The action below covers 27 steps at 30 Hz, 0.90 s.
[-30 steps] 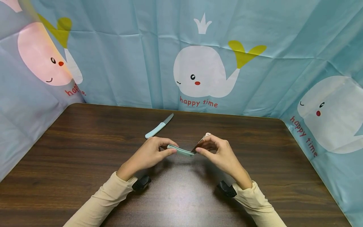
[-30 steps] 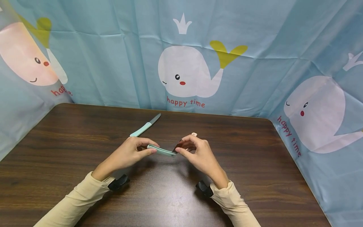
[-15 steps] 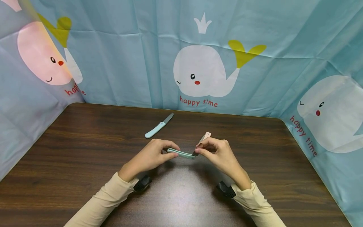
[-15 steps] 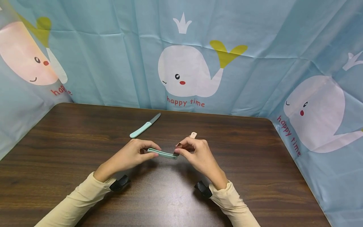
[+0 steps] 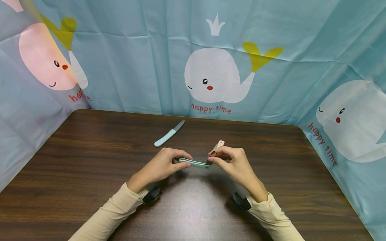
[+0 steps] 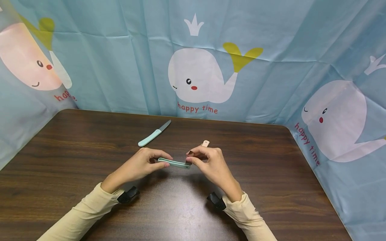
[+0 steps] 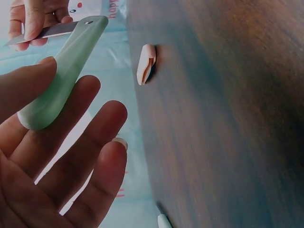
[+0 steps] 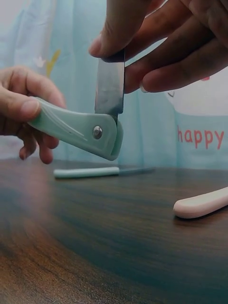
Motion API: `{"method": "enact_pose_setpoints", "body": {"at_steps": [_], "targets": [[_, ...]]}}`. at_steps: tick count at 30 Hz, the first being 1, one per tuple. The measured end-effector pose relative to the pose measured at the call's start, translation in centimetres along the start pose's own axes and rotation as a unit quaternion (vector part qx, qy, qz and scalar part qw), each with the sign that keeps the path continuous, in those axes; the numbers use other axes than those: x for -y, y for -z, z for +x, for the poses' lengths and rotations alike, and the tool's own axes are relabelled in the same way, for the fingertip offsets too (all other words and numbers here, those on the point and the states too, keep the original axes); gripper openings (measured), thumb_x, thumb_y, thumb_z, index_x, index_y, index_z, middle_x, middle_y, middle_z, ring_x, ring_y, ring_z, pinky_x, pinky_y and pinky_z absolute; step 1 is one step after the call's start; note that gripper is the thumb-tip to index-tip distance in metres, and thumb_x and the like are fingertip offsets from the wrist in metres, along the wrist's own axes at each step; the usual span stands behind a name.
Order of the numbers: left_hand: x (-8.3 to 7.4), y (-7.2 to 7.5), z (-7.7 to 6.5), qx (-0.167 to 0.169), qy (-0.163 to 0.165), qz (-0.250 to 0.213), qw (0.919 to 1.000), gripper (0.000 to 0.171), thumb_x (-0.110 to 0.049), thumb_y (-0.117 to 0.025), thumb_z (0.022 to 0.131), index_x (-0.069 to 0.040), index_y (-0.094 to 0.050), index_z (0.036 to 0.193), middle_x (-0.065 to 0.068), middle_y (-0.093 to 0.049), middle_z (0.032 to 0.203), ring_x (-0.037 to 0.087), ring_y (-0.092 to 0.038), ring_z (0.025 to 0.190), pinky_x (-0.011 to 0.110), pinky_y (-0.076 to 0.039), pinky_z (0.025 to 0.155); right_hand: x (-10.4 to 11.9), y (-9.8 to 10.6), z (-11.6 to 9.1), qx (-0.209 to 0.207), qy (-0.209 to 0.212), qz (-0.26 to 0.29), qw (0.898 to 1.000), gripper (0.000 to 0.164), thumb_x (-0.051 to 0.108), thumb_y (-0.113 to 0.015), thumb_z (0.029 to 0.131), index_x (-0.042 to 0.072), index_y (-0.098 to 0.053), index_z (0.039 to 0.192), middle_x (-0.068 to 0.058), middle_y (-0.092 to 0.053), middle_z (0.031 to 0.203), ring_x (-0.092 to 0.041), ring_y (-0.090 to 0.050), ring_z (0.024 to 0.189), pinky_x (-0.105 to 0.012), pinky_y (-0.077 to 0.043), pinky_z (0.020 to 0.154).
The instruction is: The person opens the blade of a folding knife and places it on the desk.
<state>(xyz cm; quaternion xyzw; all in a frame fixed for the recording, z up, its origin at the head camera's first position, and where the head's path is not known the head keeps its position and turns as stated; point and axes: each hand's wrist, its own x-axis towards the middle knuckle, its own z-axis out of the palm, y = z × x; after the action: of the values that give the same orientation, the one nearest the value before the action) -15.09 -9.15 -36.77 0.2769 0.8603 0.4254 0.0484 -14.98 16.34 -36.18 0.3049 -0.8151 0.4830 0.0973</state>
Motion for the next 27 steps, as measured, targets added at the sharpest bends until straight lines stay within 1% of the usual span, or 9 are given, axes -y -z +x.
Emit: {"method": "enact_pose_setpoints", "body": {"at_steps": [3,6,10,15,19,22,25,27], "targets": [[-0.01,-0.16,-0.06,0.007,0.006,-0.005,0.9999,0.019,-0.02,-0.072,0.091,-0.012,-0.075,0.108,-0.004,-0.072,0.087,0.003,-0.043,0.056,0.018,-0.04,0.054,0.02,0.0,-0.05,0.001,0.001,-0.002,1.0,0.008,0.005,-0.078,0.083,0.005,-0.075,0.09,-0.003,-0.076,0.086,-0.009,-0.07,0.073,-0.024,-0.057,0.066],[-0.01,-0.29,-0.08,0.015,0.009,-0.007,0.9998,0.02,-0.021,-0.072,0.092,-0.012,-0.075,0.109,-0.004,-0.071,0.085,0.001,-0.04,0.054,0.018,-0.038,0.053,0.03,-0.03,-0.04,0.002,0.002,0.001,1.0,0.008,0.004,-0.078,0.083,0.005,-0.075,0.09,-0.003,-0.076,0.086,-0.007,-0.07,0.073,-0.024,-0.057,0.066],[0.02,-0.39,-0.07,0.024,0.007,-0.012,0.9996,0.019,-0.021,-0.071,0.093,-0.013,-0.074,0.109,-0.001,-0.07,0.079,-0.001,-0.036,0.051,0.018,-0.035,0.05,0.0,-0.11,-0.02,0.002,0.007,0.006,1.0,0.008,0.004,-0.078,0.083,0.005,-0.075,0.09,-0.004,-0.076,0.085,-0.007,-0.069,0.073,-0.024,-0.057,0.065],[0.04,-0.44,-0.07,0.028,0.005,-0.013,0.9995,0.019,-0.021,-0.069,0.094,-0.012,-0.075,0.11,0.004,-0.071,0.08,-0.001,-0.032,0.049,0.017,-0.032,0.048,0.02,-0.16,0.01,0.002,0.002,0.006,1.0,0.008,0.004,-0.079,0.082,0.005,-0.075,0.09,-0.005,-0.076,0.086,-0.004,-0.069,0.074,-0.023,-0.057,0.065],[0.05,-0.49,-0.08,0.02,-0.002,-0.009,0.9997,0.018,-0.02,-0.069,0.094,-0.013,-0.075,0.109,0.003,-0.069,0.076,-0.002,-0.03,0.048,0.016,-0.031,0.047,0.02,-0.25,0.0,-0.002,-0.003,0.008,1.0,0.008,0.004,-0.079,0.082,0.007,-0.075,0.089,-0.004,-0.076,0.087,-0.005,-0.07,0.074,-0.024,-0.058,0.066],[0.05,-0.48,-0.08,0.006,-0.01,-0.009,0.9999,0.016,-0.018,-0.069,0.094,-0.012,-0.076,0.107,0.0,-0.064,0.07,-0.003,-0.031,0.048,0.017,-0.03,0.046,-0.01,-0.29,-0.01,-0.009,-0.007,0.009,1.0,0.008,0.004,-0.079,0.083,0.009,-0.074,0.087,-0.004,-0.076,0.086,-0.008,-0.07,0.073,-0.025,-0.058,0.066],[0.09,-0.44,-0.06,-0.008,-0.018,-0.01,0.9998,0.017,-0.018,-0.069,0.093,-0.011,-0.076,0.107,0.0,-0.063,0.071,-0.003,-0.032,0.05,0.017,-0.031,0.047,-0.07,-0.27,0.05,-0.018,-0.007,0.007,1.0,0.009,0.005,-0.079,0.083,0.011,-0.073,0.086,-0.004,-0.076,0.086,-0.009,-0.071,0.072,-0.024,-0.058,0.067],[0.09,-0.38,-0.05,-0.016,-0.022,-0.012,0.9996,0.017,-0.019,-0.069,0.093,-0.011,-0.076,0.107,0.0,-0.063,0.071,-0.003,-0.032,0.051,0.018,-0.031,0.047,-0.13,-0.19,0.09,-0.024,-0.008,0.014,1.0,0.009,0.004,-0.078,0.083,0.01,-0.072,0.085,-0.005,-0.075,0.085,-0.009,-0.071,0.072,-0.024,-0.058,0.067]]}}
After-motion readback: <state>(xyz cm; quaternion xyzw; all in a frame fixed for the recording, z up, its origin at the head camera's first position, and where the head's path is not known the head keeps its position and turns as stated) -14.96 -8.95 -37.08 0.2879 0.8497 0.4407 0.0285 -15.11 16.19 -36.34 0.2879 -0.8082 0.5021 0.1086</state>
